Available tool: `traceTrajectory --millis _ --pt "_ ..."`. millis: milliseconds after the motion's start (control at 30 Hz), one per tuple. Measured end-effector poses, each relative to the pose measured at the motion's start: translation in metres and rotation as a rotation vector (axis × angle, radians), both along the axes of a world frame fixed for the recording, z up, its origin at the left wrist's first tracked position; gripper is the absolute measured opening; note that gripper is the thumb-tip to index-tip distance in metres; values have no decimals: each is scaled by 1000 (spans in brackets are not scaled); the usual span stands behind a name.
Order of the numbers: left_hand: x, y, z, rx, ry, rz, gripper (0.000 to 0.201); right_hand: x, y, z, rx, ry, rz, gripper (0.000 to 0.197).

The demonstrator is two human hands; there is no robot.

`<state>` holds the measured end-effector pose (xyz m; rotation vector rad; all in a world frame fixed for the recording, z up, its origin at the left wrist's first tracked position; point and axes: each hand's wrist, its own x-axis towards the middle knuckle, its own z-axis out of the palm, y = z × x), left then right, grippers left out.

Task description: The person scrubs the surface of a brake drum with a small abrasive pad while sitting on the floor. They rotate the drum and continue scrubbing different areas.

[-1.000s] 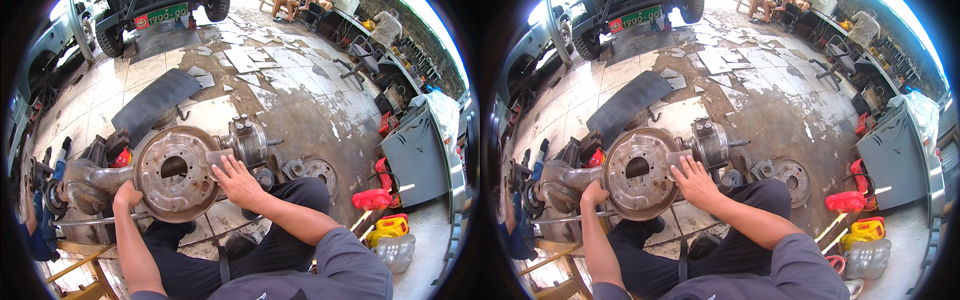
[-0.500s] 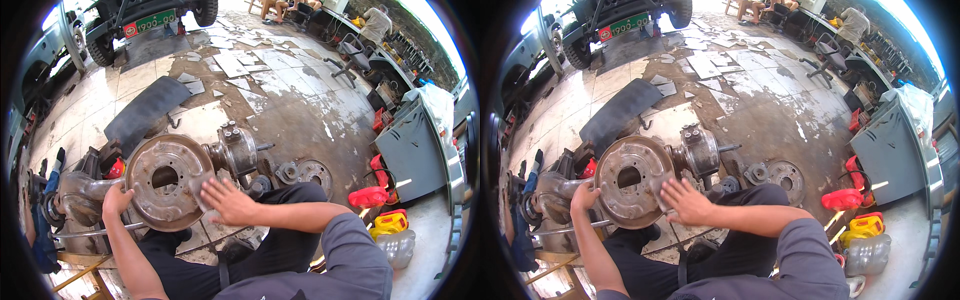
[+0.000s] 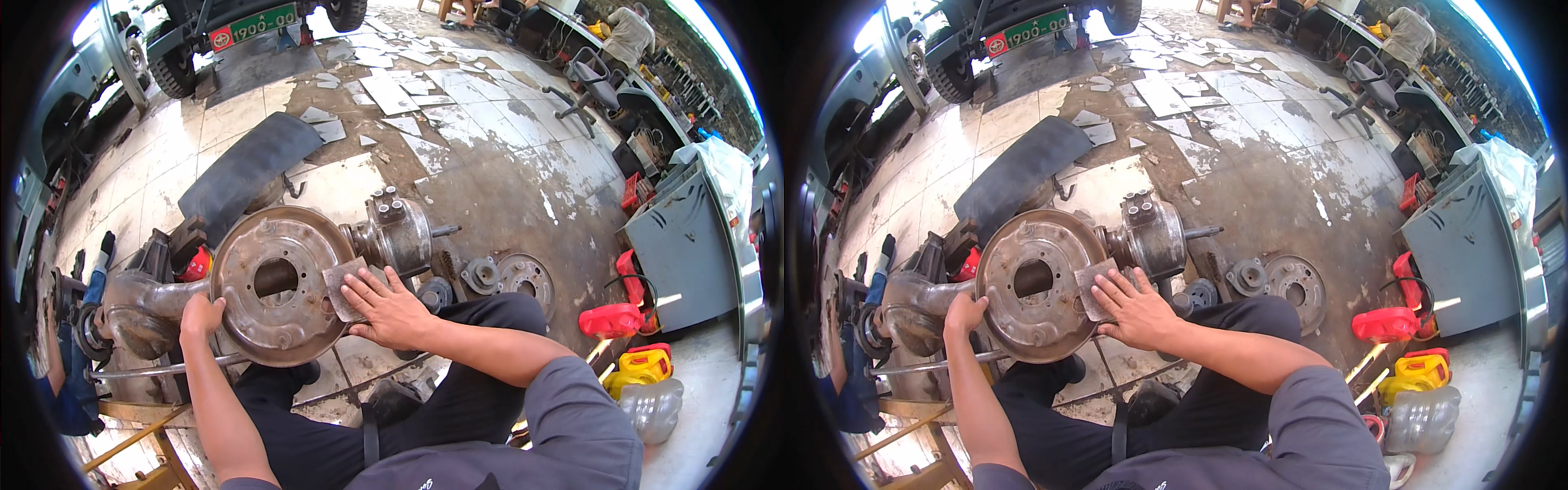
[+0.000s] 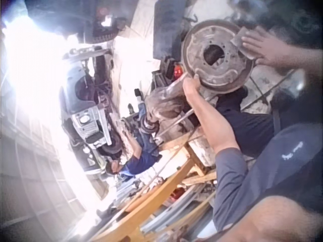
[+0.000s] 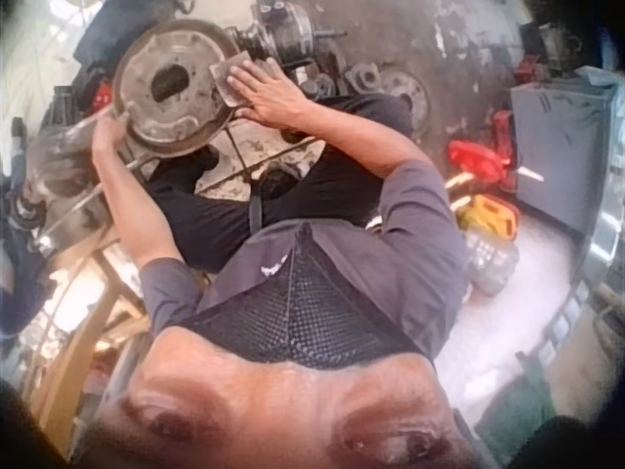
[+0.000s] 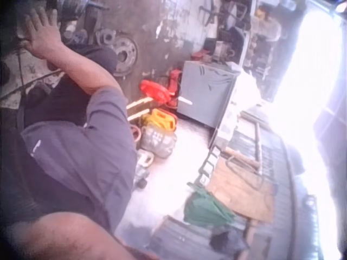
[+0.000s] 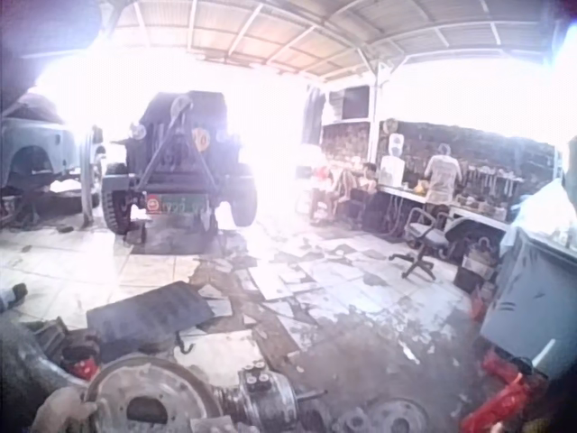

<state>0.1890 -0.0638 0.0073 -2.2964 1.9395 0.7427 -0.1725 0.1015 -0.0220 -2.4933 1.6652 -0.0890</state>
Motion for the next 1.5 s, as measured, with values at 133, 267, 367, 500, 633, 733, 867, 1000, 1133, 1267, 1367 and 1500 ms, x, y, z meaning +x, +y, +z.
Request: traceTrajectory --millis 133,267,367,500,633,733,867,1000,1133,1267,1367,1500 --pt "11 -1 -7 -46 15 -35 54 28 32 -2 25 -91 269 83" --pt "-3 3 1 -17 63 -31 64 6 6 -3 9 -5 86 78" --pt "17 -4 -22 -5 70 -46 60 20 14 3 30 22 118 78" --pt "25 -7 -32 -92 65 -55 60 27 26 -5 -38 -19 193 78" --pt "-10 2 2 39 79 47 64 16 16 0 -74 93 6 79" --pt "15 -5 -14 28 98 -41 68 42 38 -6 14 -11 150 81" --pt "12 0 -17 -14 95 16 67 23 13 0 -43 46 -48 87" --pt "-10 -1 10 134 103 -4 69 35 39 -14 -21 -17 67 87" --pt "-7 5 9 30 58 17 68 33 29 9 -18 -54 95 82" --pt "-8 3 5 64 96 15 61 31 31 12 -18 -39 198 71" --pt "4 -3 -8 11 147 -62 56 32 21 2 -160 -89 218 57" --pt "34 -11 -42 15 129 -102 49 16 -1 29 -267 -242 169 53"
